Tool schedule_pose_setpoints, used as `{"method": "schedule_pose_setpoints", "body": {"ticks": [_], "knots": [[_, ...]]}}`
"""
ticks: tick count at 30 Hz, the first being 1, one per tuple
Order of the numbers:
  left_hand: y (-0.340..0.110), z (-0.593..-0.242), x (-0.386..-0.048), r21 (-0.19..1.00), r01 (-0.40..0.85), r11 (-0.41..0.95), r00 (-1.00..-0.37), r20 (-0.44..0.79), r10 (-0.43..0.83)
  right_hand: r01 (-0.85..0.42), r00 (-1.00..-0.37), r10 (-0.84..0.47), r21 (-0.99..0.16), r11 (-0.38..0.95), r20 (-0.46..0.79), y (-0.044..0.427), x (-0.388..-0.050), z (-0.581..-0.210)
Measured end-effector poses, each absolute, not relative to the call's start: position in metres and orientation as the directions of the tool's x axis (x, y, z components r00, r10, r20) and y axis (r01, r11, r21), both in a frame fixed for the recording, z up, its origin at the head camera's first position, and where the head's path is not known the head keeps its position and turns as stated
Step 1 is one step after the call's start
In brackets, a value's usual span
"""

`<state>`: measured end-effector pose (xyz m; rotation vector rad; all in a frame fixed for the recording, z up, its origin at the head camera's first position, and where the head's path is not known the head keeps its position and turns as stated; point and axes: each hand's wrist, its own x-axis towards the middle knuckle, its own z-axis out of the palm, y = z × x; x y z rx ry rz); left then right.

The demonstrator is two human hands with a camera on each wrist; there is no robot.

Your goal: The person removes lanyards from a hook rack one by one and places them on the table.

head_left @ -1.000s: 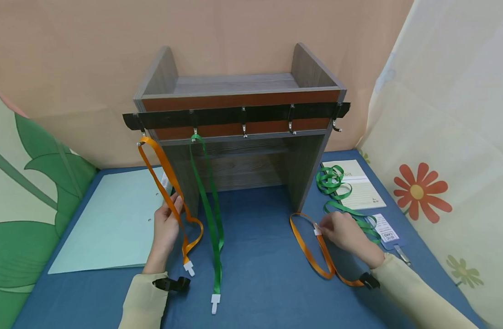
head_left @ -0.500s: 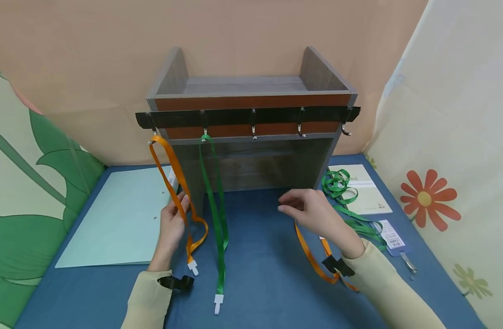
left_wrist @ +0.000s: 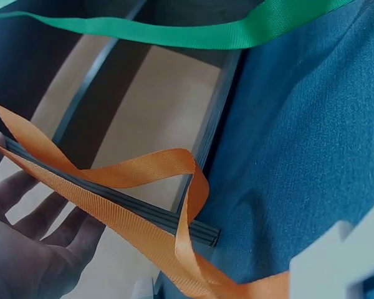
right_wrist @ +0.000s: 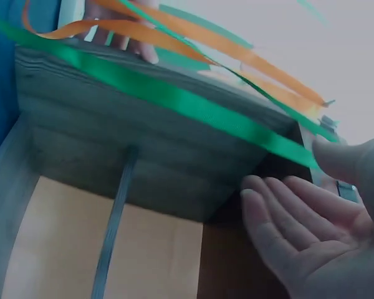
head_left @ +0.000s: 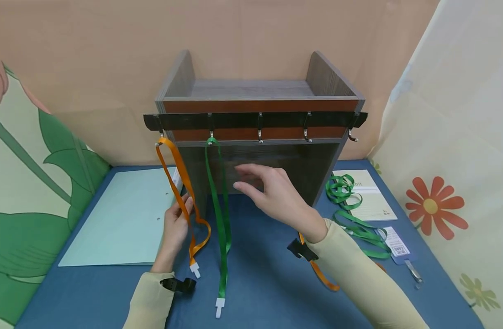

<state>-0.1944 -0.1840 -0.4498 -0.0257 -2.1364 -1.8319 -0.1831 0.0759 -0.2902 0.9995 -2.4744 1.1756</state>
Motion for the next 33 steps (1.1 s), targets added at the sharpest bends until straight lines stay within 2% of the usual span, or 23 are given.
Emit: {"method": "schedule_pose_setpoints", "body": {"ticks": [5,12,20,23,27,30,33], "knots": [[-0.183,-0.451,-0.194,0.957,0.231,0.176,-0.948,0.262,-0.182,-0.700,-0.710,-0.410,-0.640,0.317,0.573,0.054,-0.190,-0.282],[-0.183,-0.450,-0.194,0.958,0.229,0.173,-0.947,0.261,-0.189,-0.653,-0.732,-0.325,-0.752,0.084,0.599,0.029,-0.197,-0.269],[-0.182,-0.450,-0.196,0.958,0.233,0.170,-0.945,0.264,-0.194,-0.658,-0.732,-0.237,-0.753,0.003,0.638,0.019,-0.198,-0.265],[-0.182,-0.451,-0.196,0.959,0.237,0.157,-0.941,0.267,-0.209,-0.696,-0.705,-0.218,-0.717,0.033,0.675,0.019,-0.195,-0.267],[-0.182,-0.450,-0.196,0.956,0.254,0.144,-0.937,0.280,-0.207,-0.775,-0.631,-0.197,-0.624,0.104,0.751,0.021,-0.188,-0.268],[-0.183,-0.451,-0.195,0.957,0.254,0.141,-0.939,0.279,-0.202,-0.818,-0.573,-0.200,-0.568,0.091,0.795,0.026,-0.183,-0.265],[-0.184,-0.450,-0.194,0.959,0.246,0.143,-0.943,0.271,-0.194,-0.836,-0.544,-0.211,-0.546,0.050,0.813,0.032,-0.178,-0.259]]}}
